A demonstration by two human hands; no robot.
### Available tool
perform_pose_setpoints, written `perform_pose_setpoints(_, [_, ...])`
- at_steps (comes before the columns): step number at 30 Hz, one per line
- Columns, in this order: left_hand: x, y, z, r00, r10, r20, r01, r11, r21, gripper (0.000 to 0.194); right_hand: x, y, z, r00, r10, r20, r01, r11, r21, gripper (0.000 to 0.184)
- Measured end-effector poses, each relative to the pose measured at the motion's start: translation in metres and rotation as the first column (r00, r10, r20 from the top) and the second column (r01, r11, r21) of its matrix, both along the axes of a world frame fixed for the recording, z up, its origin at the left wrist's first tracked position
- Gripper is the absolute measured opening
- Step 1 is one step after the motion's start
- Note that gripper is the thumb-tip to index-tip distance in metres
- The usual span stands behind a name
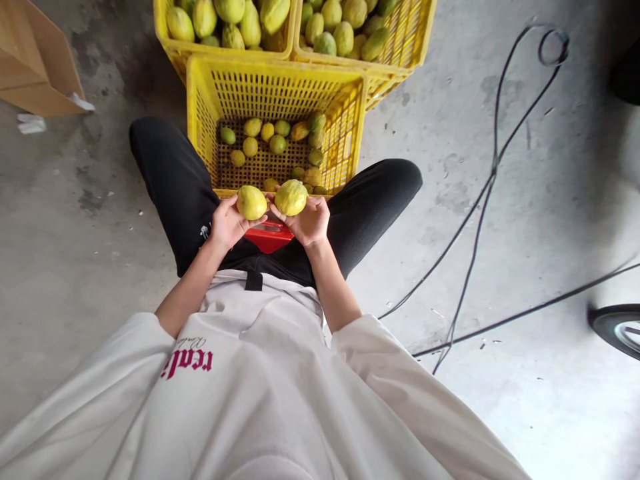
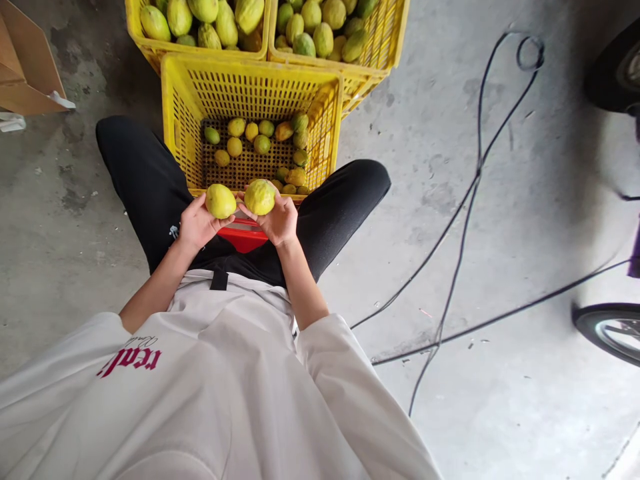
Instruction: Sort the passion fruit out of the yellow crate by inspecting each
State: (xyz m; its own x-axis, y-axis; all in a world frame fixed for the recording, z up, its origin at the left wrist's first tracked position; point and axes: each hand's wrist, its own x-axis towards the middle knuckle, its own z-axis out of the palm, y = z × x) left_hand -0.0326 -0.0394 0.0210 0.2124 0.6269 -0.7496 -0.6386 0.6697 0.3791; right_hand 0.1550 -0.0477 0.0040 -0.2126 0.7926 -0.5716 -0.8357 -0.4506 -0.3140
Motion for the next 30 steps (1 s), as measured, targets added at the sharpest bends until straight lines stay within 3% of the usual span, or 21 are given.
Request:
perform_pose_setpoints(6, [-0.002,0.000,-0.004,0.998,0.018,-0.059,-0.020,0.999,-0.031,0.042,0.001,-0.002,-0.007,0.998,-0.040,0.047,0.042,0.998,-0.042,0.029])
perform_pose_setpoints(12, [-0.001,-0.002,0.000,0.999,-0.001,-0.034,0.001,1.000,0.001,0.033,0.004,-0.003,-0.019,0.998,0.021,0.065,-0.019,0.999,-0.035,0.034])
perform_pose_setpoints(18, [0.000,-0.001,0.000,1.000,-0.023,-0.013,0.023,1.000,0.007,0.041,0.004,-0.001,-0.011,0.995,0.003,0.099,-0.003,1.000,-0.005,0.032])
perform_pose_setpoints(22, [0.000,0.000,-0.002,1.000,0.003,-0.011,-0.003,1.000,-0.003,0.038,0.003,0.000,-0.006,1.000,-0.011,0.028,0.011,1.000,0.009,0.034])
perform_pose_setpoints(26, [0.000,-0.001,-0.005,0.999,0.033,-0.008,-0.033,0.999,0.000,0.031,0.001,0.000,-0.007,1.000,-0.012,0.008,0.012,1.000,-0.011,0.037])
perform_pose_setpoints(30, [-0.001,-0.002,-0.006,1.000,-0.013,-0.016,0.013,1.000,-0.021,0.035,0.002,0.000,-0.010,0.999,-0.011,0.049,0.013,0.999,-0.050,0.038])
